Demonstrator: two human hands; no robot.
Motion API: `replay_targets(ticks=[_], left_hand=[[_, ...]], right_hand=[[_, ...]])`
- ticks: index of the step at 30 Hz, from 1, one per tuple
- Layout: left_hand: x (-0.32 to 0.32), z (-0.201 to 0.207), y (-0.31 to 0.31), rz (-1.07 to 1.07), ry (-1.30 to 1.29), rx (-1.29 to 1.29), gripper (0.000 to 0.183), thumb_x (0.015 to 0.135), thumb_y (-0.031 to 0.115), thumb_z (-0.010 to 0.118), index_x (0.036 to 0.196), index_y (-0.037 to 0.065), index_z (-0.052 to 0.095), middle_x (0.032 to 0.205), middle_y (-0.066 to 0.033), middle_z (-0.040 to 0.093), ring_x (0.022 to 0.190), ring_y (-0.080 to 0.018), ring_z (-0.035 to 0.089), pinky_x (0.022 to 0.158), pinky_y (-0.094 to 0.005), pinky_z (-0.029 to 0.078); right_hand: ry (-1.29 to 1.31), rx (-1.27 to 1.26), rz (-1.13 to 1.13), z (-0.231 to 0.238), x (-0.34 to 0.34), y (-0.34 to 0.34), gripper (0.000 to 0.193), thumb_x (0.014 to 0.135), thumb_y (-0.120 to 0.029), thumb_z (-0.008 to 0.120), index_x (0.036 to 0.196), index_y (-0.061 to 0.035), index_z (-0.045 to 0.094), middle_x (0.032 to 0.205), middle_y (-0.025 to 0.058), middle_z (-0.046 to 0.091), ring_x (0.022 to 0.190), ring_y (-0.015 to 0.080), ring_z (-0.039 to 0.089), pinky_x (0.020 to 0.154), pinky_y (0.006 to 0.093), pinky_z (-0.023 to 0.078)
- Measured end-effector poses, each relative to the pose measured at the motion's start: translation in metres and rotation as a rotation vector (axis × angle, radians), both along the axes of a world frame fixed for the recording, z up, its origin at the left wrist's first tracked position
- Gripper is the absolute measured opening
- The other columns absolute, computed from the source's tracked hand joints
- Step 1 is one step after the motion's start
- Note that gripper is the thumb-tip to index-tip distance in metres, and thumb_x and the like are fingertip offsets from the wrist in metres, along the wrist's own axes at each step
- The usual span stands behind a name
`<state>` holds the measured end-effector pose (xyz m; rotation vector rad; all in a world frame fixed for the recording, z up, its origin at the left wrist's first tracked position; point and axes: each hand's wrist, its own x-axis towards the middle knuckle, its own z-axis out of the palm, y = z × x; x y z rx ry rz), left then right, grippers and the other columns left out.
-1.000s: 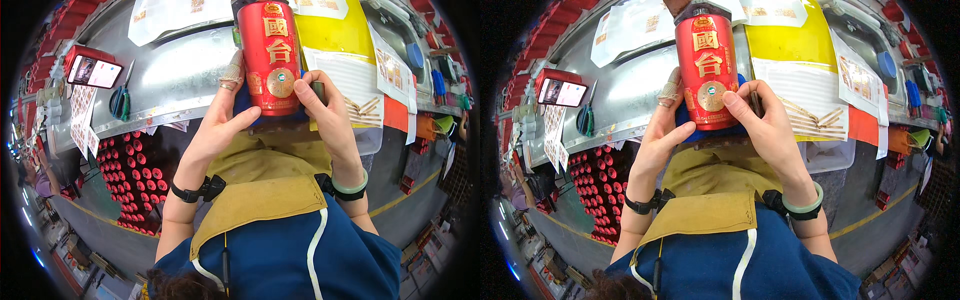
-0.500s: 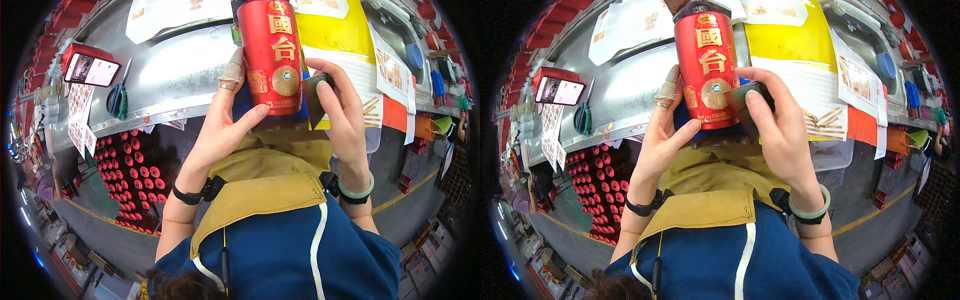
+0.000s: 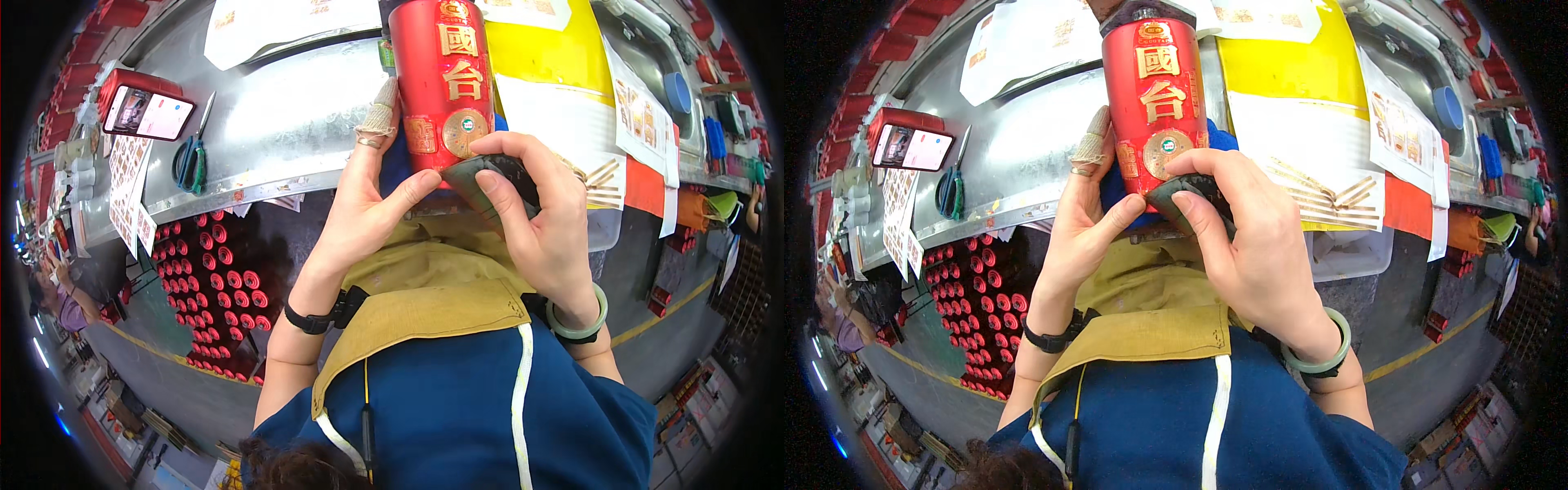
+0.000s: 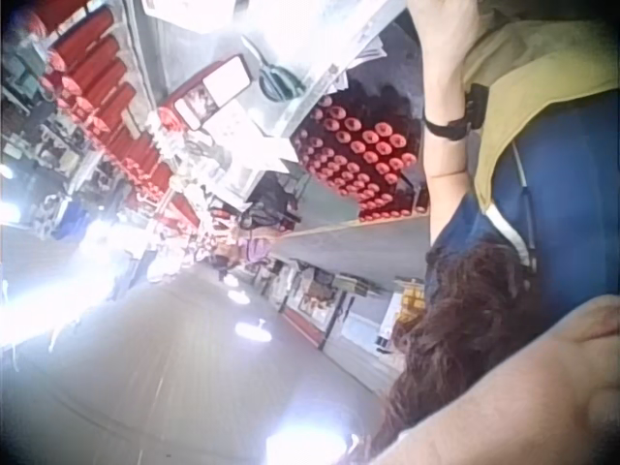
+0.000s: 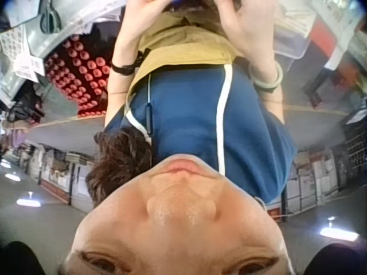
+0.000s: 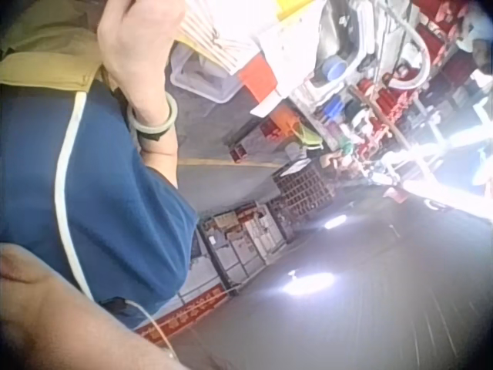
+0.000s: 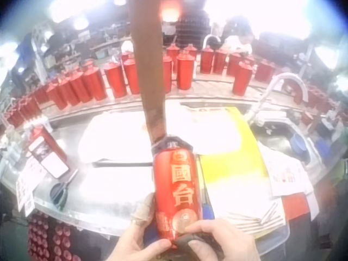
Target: Applying decorative gold and red labels to red metal bottles on an assembly line and smoothing them with a hand tool.
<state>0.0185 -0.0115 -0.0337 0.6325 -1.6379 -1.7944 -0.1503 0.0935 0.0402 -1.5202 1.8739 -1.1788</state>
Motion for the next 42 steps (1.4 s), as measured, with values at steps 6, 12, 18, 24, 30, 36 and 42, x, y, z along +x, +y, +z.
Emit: replay_targets(ticks=[6,12,18,24,30,36,42], left_hand=[[0.001,-0.001,0.000,0.009,-0.024,-0.033,0.087,0.092,0.008,0.073,0.160,-0.002,0.020,0.165,-0.0185,0.026,0.154,-0.0271,0.024,0.125,-0.0409,0.020],[0.001,0.004,0.000,-0.031,-0.051,-0.038,0.087,0.092,0.000,0.067,0.162,0.000,0.014,0.167,-0.0170,0.021,0.155,-0.0262,0.020,0.126,-0.0410,0.018],[0.001,0.004,-0.003,-0.008,0.040,0.137,0.081,0.096,0.003,0.063,0.162,0.000,0.015,0.165,-0.0181,0.027,0.154,-0.0264,0.025,0.124,-0.0411,0.023],[-0.006,0.008,-0.001,0.043,0.012,0.080,0.077,0.098,0.006,0.065,0.160,-0.003,0.019,0.164,-0.0188,0.027,0.153,-0.0272,0.024,0.124,-0.0410,0.021],[-0.007,0.019,0.001,0.036,0.079,0.253,0.079,0.097,0.004,0.065,0.160,-0.002,0.018,0.165,-0.0184,0.025,0.154,-0.0264,0.023,0.125,-0.0404,0.021],[-0.001,0.005,-0.004,-0.005,0.059,0.109,0.079,0.097,0.003,0.065,0.160,-0.003,0.017,0.165,-0.0185,0.025,0.154,-0.0258,0.022,0.124,-0.0400,0.022],[-0.003,0.008,-0.001,0.012,0.029,0.088,0.079,0.098,0.003,0.063,0.160,-0.004,0.016,0.165,-0.0188,0.025,0.154,-0.0254,0.022,0.124,-0.0403,0.021]], right_hand=[[-0.048,0.027,0.000,0.001,-0.001,0.000,0.019,0.093,-0.002,0.067,0.111,-0.0001,0.064,0.100,0.0168,0.069,0.091,0.0334,0.070,0.080,0.0382,0.054],[-0.037,0.018,0.012,0.001,-0.002,-0.002,0.019,0.093,0.000,0.066,0.112,-0.0008,0.065,0.100,0.0166,0.069,0.090,0.0327,0.070,0.079,0.0375,0.054],[-0.187,0.034,-0.073,0.000,-0.006,0.002,0.019,0.094,0.000,0.064,0.113,-0.0004,0.064,0.101,0.0139,0.070,0.090,0.0233,0.070,0.080,0.0331,0.053],[-0.392,-0.022,-0.130,-0.016,-0.013,-0.003,0.018,0.101,-0.007,0.059,0.116,0.0004,0.062,0.099,0.0058,0.069,0.089,0.0109,0.062,0.082,0.0262,0.050],[-0.276,0.184,-0.135,-0.017,-0.002,-0.015,0.045,0.085,-0.026,0.084,0.109,-0.0024,0.054,0.088,0.0067,0.062,0.076,0.0126,0.057,0.069,0.0292,0.049],[-0.328,0.170,-0.184,-0.026,0.003,-0.020,0.048,0.084,-0.026,0.085,0.107,-0.0035,0.050,0.090,0.0086,0.062,0.076,0.0145,0.058,0.068,0.0307,0.050],[-0.313,0.117,-0.192,-0.033,0.004,-0.019,0.047,0.084,-0.026,0.085,0.107,-0.0034,0.050,0.091,0.0093,0.062,0.076,0.0145,0.058,0.067,0.0294,0.050]])
